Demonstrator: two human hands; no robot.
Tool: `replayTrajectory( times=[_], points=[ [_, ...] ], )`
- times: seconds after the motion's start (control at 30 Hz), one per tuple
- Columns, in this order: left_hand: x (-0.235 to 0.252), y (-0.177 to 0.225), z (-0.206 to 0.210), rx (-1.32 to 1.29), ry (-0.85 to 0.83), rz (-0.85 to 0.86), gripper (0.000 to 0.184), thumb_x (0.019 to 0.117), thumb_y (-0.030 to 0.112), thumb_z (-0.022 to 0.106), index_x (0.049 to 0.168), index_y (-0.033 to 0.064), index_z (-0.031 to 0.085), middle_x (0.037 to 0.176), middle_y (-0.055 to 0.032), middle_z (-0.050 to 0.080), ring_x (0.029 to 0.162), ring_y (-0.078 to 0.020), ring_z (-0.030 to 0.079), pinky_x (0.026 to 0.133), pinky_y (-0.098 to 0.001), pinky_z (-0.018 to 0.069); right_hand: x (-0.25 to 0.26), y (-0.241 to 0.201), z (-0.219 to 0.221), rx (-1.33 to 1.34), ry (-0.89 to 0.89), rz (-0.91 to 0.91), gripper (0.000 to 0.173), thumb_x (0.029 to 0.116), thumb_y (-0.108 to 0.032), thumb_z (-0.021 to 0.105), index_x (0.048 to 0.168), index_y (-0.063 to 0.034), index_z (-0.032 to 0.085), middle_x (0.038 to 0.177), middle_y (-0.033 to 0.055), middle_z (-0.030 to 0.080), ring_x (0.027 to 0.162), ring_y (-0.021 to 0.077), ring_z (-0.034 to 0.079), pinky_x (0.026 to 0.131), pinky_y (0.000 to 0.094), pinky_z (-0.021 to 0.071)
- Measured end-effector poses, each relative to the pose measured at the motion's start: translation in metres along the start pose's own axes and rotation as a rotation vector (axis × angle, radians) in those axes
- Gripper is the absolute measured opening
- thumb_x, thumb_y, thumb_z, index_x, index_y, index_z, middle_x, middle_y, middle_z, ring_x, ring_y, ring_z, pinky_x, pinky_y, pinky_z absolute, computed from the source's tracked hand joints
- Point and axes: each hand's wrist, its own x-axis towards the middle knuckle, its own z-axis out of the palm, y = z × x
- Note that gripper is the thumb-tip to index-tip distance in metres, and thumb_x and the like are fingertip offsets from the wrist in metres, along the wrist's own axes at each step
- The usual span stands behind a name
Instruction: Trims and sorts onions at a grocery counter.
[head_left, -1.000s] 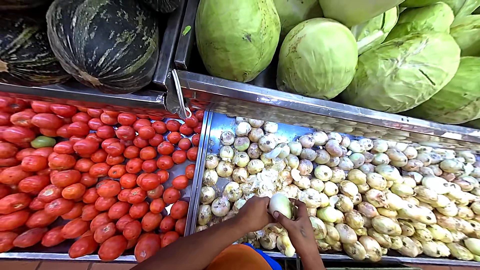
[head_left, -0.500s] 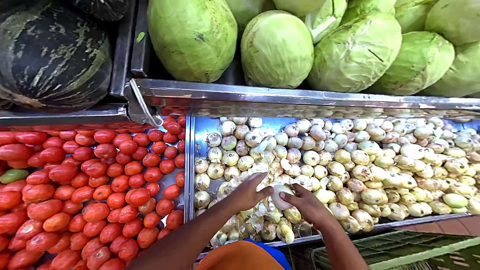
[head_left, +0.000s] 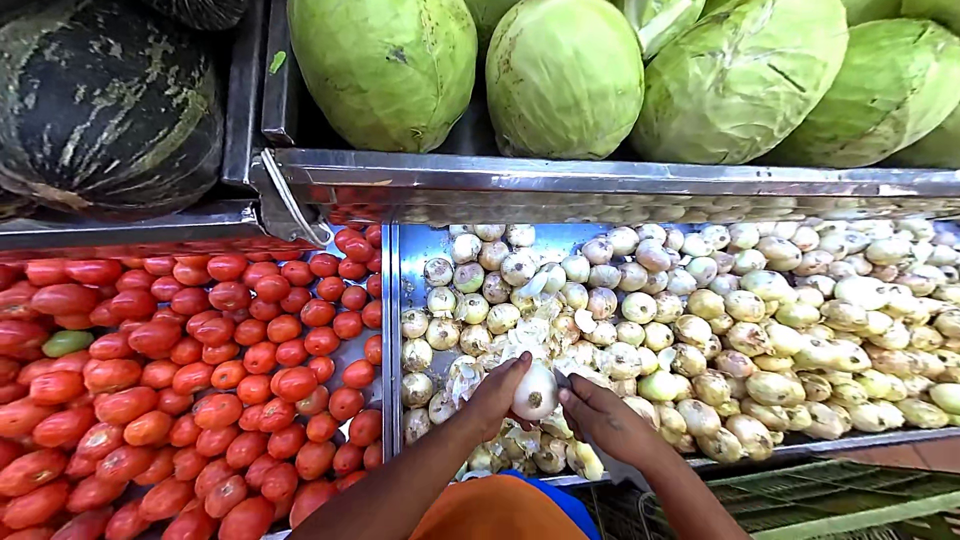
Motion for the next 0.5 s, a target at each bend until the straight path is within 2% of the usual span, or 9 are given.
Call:
replayTrajectory(
  times=[0.07,0.1,0.13,0.17,0.23,0.33,0.5],
  points=[
    [-0.002,-0.001,0.002,0.066,0.101,0.002,0.061,0.1068,0.059,0.035,0.135,0.0090,0.056,0.104,-0.0191,0.070,0.075,-0.0286,0.071,0.060,-0.0398,0.0604,0.006,-0.003,0.004,-0.328,0.057,0.023,0.069,0.0859,-0.081,0.057,0.099,-0.0134,0.063,0.071,0.0003,0.056,0.065,0.0174,0.058,0.063,0.0428,0.0517],
    [-0.004,-0.001,0.003,0.086,0.146,-0.005,0.062,0.1062,0.061,0.035,0.133,0.0092,0.057,0.102,-0.0188,0.070,0.073,-0.0279,0.071,0.058,-0.0393,0.0597,0.008,-0.007,0.007,-0.475,0.082,0.029,0.080,0.0761,-0.091,0.055,0.094,-0.0137,0.063,0.069,0.0005,0.055,0.065,0.0189,0.058,0.062,0.0448,0.0512],
    [-0.005,0.000,0.004,0.100,0.182,-0.020,0.063,0.1059,0.062,0.035,0.132,0.0094,0.058,0.100,-0.0185,0.070,0.070,-0.0275,0.070,0.056,-0.0393,0.0591,0.010,-0.010,0.009,-0.578,0.112,0.030,0.086,0.0699,-0.097,0.052,0.090,-0.0139,0.062,0.067,0.0008,0.054,0.065,0.0197,0.058,0.062,0.0456,0.0505],
    [-0.006,0.000,0.006,0.107,0.207,-0.036,0.064,0.1057,0.063,0.034,0.130,0.0092,0.059,0.097,-0.0182,0.070,0.068,-0.0271,0.070,0.055,-0.0393,0.0588,0.012,-0.012,0.012,-0.645,0.145,0.021,0.089,0.0673,-0.100,0.049,0.085,-0.0139,0.062,0.065,0.0009,0.054,0.064,0.0202,0.058,0.060,0.0456,0.0497],
    [-0.008,0.000,0.009,0.114,0.242,-0.077,0.066,0.1054,0.064,0.032,0.125,0.0080,0.060,0.089,-0.0171,0.068,0.061,-0.0257,0.066,0.052,-0.0386,0.0570,0.016,-0.010,0.018,-0.724,0.228,-0.031,0.088,0.0695,-0.100,0.045,0.078,-0.0135,0.060,0.060,0.0015,0.052,0.060,0.0211,0.059,0.056,0.0450,0.0486],
    [-0.012,0.001,0.011,0.138,0.281,-0.133,0.067,0.1059,0.064,0.029,0.122,0.0073,0.061,0.084,-0.0164,0.066,0.056,-0.0244,0.064,0.049,-0.0375,0.0552,0.024,0.004,0.029,-0.820,0.388,-0.238,0.086,0.0778,-0.096,0.036,0.067,-0.0132,0.056,0.051,0.0020,0.048,0.048,0.0202,0.056,0.045,0.0422,0.0446],
    [-0.011,0.002,0.007,0.174,0.323,-0.190,0.067,0.1059,0.064,0.029,0.119,0.0075,0.062,0.084,-0.0160,0.066,0.055,-0.0238,0.062,0.048,-0.0367,0.0537,0.033,0.024,0.041,-0.879,0.523,-0.419,0.085,0.0877,-0.090,0.026,0.063,-0.0139,0.052,0.047,0.0014,0.043,0.042,0.0192,0.052,0.039,0.0395,0.0413]
  ],
)
